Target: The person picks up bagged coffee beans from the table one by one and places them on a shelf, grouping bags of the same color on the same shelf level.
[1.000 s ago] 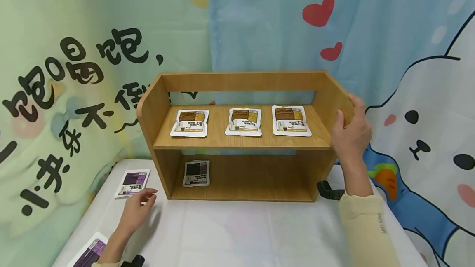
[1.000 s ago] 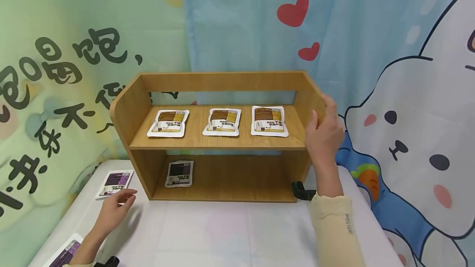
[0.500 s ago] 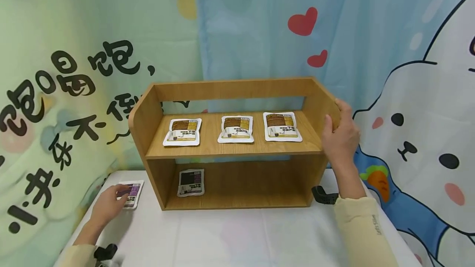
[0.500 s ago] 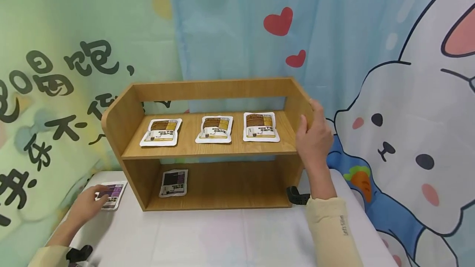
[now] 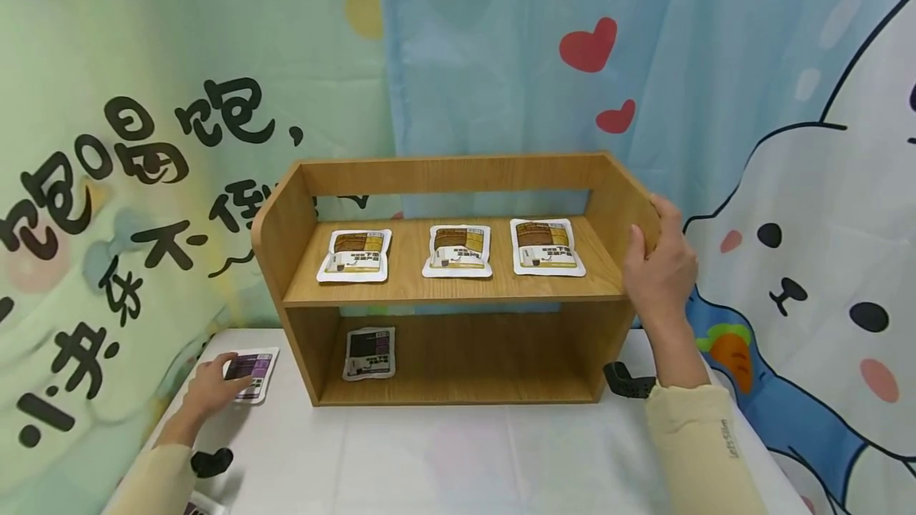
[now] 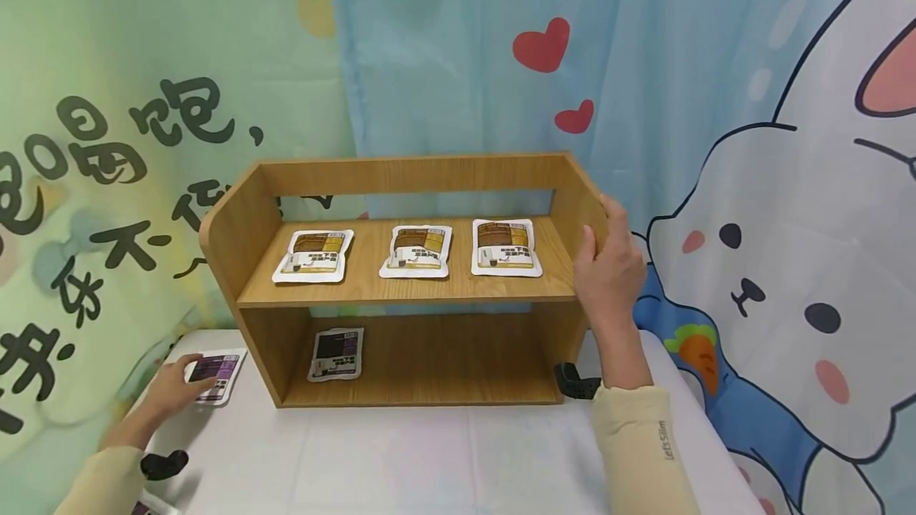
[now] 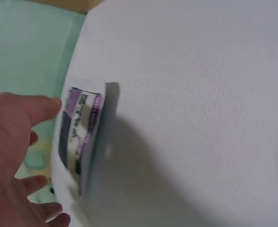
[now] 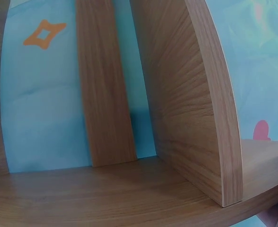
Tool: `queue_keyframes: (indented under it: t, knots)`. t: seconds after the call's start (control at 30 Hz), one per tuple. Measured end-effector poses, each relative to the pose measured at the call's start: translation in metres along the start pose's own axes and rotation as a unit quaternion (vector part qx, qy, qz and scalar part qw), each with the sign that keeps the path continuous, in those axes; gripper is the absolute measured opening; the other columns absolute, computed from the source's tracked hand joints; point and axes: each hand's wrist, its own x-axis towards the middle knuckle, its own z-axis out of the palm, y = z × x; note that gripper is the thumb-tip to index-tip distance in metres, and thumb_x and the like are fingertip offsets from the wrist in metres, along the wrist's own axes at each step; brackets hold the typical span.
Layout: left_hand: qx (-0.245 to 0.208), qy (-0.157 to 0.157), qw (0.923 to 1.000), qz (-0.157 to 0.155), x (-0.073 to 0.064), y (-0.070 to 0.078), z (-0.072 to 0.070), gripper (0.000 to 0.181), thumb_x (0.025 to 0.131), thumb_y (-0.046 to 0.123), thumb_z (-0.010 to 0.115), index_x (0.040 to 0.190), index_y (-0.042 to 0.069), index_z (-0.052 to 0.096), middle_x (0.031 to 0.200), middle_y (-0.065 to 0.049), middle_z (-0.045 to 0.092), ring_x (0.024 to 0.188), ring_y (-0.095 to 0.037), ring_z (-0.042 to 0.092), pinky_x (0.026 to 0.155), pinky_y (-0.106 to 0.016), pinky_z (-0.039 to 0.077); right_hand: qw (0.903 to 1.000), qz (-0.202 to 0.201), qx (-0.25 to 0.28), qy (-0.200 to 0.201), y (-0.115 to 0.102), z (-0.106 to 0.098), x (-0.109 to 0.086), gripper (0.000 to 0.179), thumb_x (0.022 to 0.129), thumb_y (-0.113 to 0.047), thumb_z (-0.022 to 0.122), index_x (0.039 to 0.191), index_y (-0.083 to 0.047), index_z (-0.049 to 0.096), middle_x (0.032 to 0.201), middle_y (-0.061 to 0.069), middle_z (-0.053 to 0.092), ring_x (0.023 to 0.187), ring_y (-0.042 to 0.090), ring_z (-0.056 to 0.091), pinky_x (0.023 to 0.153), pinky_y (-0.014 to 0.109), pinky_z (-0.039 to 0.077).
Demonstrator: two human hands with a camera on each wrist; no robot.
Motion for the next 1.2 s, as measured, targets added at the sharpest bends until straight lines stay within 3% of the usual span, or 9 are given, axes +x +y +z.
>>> queue_keyframes:
  t: [0.17,0.33,0.6,0.73,0.93,1.07,1.2]
  knots:
    - [-0.018,-0.025,0.9978,-0.058,-0.001,-0.005,0.014,0.078,0.087,0.041,0.066,0.141,-0.002,0.032,0.131,-0.046,0.026,0.111,-0.066,0.035,0.084,-0.068,0.035,0.9998,0.011,-0.006,-0.015,0.000,0.000,-0.003,0.042,0.100,-0.020,0.054,0.141,-0.020,0.043,0.119,0.023,0.062,0.093,0.046,0.063,0.073,0.058,0.051]
    - [-0.011,-0.011,0.9963,-0.084,-0.009,-0.003,0.016,0.080,0.082,0.042,0.071,0.139,-0.001,0.034,0.125,-0.045,0.030,0.109,-0.062,0.035,0.082,-0.066,0.035,0.9996,0.018,-0.002,-0.022,-0.001,0.002,-0.007,0.043,0.100,-0.020,0.054,0.142,-0.020,0.043,0.121,0.021,0.062,0.095,0.045,0.063,0.074,0.058,0.051]
    - [-0.039,0.041,0.9978,-0.035,-0.016,-0.001,0.014,0.070,0.075,0.028,0.080,0.125,-0.011,0.049,0.120,-0.040,0.051,0.106,-0.053,0.051,0.089,-0.059,0.040,0.9996,0.014,-0.006,-0.024,-0.001,0.002,-0.008,0.043,0.100,-0.018,0.054,0.142,-0.018,0.042,0.122,0.022,0.061,0.094,0.046,0.063,0.073,0.058,0.050]
    - [-0.065,0.052,0.9957,-0.041,-0.021,-0.002,0.019,0.071,0.074,0.030,0.083,0.124,-0.009,0.052,0.123,-0.038,0.051,0.108,-0.054,0.050,0.090,-0.060,0.039,0.9996,0.010,-0.008,-0.025,-0.001,0.001,-0.008,0.043,0.100,-0.017,0.053,0.142,-0.018,0.041,0.123,0.022,0.061,0.094,0.046,0.063,0.072,0.059,0.050]
    - [-0.104,0.092,0.9898,-0.031,-0.028,-0.003,0.028,0.068,0.073,0.024,0.084,0.125,-0.008,0.055,0.119,-0.039,0.054,0.104,-0.051,0.054,0.086,-0.057,0.042,0.9997,0.004,-0.008,-0.025,-0.001,0.000,-0.006,0.043,0.101,-0.019,0.053,0.142,-0.018,0.041,0.123,0.022,0.061,0.094,0.046,0.062,0.073,0.058,0.050]
    - [-0.122,0.100,0.9871,-0.024,-0.033,0.007,0.029,0.068,0.074,0.025,0.084,0.127,-0.007,0.054,0.121,-0.040,0.052,0.106,-0.050,0.052,0.088,-0.056,0.041,0.9996,0.007,-0.012,-0.023,0.000,-0.003,-0.004,0.043,0.101,-0.020,0.053,0.142,-0.019,0.041,0.122,0.022,0.061,0.093,0.045,0.062,0.073,0.058,0.050]
    - [-0.155,0.103,0.9820,-0.030,-0.050,0.021,0.031,0.068,0.076,0.023,0.083,0.129,-0.006,0.052,0.127,-0.040,0.049,0.115,-0.051,0.048,0.094,-0.056,0.037,0.9995,0.012,-0.016,-0.024,-0.001,-0.005,-0.001,0.043,0.101,-0.020,0.052,0.142,-0.019,0.040,0.121,0.023,0.061,0.094,0.046,0.062,0.074,0.058,0.050]
